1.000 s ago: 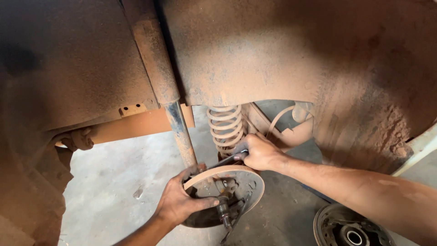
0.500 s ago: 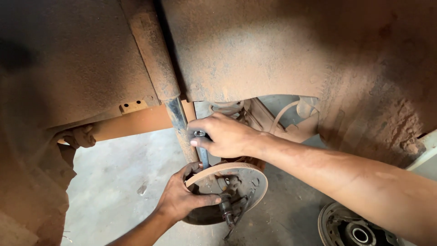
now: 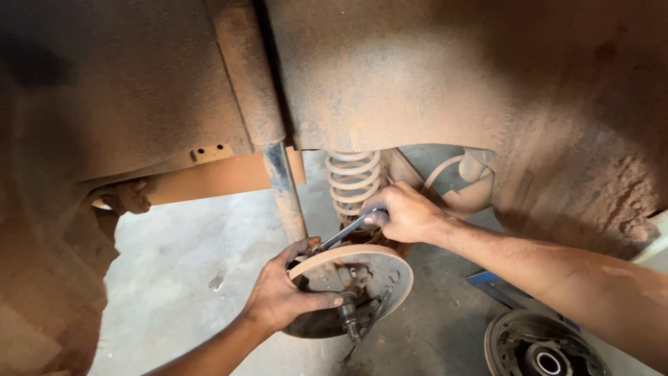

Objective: Replacing or repairing the rear shock absorber and brake assembly on a vehicle.

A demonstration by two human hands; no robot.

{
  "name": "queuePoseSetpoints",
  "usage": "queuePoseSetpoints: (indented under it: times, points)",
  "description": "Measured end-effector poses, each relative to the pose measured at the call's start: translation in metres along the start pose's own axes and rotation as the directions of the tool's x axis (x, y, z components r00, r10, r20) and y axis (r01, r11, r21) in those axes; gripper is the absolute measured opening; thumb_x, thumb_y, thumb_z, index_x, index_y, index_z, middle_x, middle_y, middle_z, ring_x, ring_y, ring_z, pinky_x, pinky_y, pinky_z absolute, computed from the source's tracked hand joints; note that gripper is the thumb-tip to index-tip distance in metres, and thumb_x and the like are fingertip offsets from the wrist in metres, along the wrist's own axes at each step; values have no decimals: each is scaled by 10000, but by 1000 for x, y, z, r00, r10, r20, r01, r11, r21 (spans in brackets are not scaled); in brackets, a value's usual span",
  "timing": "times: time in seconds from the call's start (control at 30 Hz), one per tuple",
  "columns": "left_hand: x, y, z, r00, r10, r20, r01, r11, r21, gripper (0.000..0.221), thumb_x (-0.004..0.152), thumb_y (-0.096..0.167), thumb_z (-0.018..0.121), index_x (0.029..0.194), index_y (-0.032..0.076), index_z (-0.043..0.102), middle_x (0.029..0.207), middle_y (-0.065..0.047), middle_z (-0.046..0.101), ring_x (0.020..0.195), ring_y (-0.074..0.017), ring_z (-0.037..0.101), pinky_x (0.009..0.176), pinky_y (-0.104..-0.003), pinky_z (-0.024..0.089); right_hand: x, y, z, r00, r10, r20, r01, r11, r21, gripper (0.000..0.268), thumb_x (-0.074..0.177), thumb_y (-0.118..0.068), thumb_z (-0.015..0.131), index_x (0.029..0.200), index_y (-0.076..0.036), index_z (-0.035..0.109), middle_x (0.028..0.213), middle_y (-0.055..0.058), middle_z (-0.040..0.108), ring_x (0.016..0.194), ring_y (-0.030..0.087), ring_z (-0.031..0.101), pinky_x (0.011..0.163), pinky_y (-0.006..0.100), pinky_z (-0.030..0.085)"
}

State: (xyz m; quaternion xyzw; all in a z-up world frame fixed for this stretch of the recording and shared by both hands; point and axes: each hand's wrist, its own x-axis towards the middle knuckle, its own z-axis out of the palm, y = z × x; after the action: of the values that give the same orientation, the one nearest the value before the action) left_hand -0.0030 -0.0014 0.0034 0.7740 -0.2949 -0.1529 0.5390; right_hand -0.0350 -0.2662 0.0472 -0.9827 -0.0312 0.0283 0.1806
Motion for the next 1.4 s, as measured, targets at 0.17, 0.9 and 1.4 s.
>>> queuePoseSetpoints:
  times: [0.17,0.9,1.4]
  points:
    - [1,-7,-2,999,33,16,-33,999,-13,930,466,225,962,1303,20,611,1110,-78,778,1020,-172,727,970,-304,549,4,-5,-12,976,-81,-204,103,989,103,220,879,-165,745,1092,-117,770,1087,107,797,1035,212,762,958,386,592]
    - [2,-8,0,995,95,-16,-94,995,11,926,480,268,967,1301,29,611,1092,-77,776,1015,-170,712,964,-303,543,0,13,16,984,-125,-126,127,992,1,260,878,-113,724,1133,-135,768,1089,128,774,1007,253,740,934,373,553]
    - [12,-23,-9,997,43,62,-31,984,-174,872,512,218,971,1270,-42,627,1123,-129,786,1087,-202,755,1021,-332,561,39,153,102,834,523,-174,-257,649,715,334,1010,-334,626,1071,-8,674,772,8,580,722,202,520,633,365,409]
